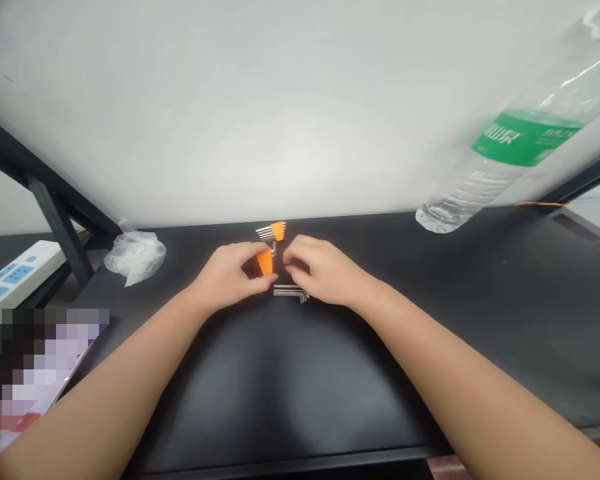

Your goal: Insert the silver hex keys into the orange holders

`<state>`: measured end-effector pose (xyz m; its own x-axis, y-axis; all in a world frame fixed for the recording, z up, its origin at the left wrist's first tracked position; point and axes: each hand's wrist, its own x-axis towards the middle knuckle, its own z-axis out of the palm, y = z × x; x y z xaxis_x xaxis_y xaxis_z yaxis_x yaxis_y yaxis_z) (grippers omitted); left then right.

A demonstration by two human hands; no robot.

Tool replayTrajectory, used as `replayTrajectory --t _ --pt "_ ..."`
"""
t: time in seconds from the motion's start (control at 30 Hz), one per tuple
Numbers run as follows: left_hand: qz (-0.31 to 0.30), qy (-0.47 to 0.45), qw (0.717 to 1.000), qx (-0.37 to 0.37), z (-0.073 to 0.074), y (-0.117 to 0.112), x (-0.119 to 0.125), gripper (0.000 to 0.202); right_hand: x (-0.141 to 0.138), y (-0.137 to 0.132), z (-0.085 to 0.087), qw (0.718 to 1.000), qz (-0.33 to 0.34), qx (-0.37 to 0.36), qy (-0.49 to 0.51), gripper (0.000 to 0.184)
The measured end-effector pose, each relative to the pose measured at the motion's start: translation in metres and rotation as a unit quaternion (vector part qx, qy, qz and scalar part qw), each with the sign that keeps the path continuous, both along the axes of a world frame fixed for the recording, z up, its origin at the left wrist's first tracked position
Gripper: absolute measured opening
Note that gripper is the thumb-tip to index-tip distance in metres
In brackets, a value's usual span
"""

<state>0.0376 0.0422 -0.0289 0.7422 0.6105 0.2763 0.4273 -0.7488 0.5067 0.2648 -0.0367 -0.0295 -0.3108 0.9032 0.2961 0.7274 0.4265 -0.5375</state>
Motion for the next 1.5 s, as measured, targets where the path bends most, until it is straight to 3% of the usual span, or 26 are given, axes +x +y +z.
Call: replayTrajectory --t 0.13,0.3,0.47,0.57,0.77,0.93,1.27,1.5 --pt "0.023 0.0 1.0 -0.01 -0.002 0.004 -0.002 0.025 0.016 -0.002 0.002 0.991 0.041 -0.099 -0.075 0.008" --pt "0.02 0.004 1.0 -0.001 -0.005 0.006 -0.003 0.025 0.018 0.0 0.002 0.986 0.046 -0.122 -0.102 0.011" --pt "0.031 -0.005 1.0 0.001 -0.007 0.007 -0.004 0.028 0.014 0.003 0.0 0.978 -0.004 -0.142 -0.151 0.008" --pt "0.033 -0.002 0.999 0.001 -0.005 0.008 -0.004 0.031 0.014 0.004 0.0 0.981 -0.021 -0.129 -0.141 0.01" --pt "0.033 -0.012 0.999 -0.01 -0.003 0.005 -0.003 0.032 0.016 0.006 0.005 0.999 -0.017 -0.04 -0.019 0.015" --pt "0.022 -0.013 1.0 -0.007 -0.002 0.003 -0.003 0.032 0.014 0.006 0.005 1.0 -0.005 0.009 -0.006 0.021" --pt "0.024 -0.011 1.0 0.011 -0.002 0.003 -0.004 0.036 0.019 0.005 0.004 0.998 -0.015 0.064 0.019 0.021" --pt "0.005 0.01 1.0 0.021 0.001 -0.001 -0.001 0.03 0.013 0.003 0.0 0.998 0.016 0.053 0.023 0.022"
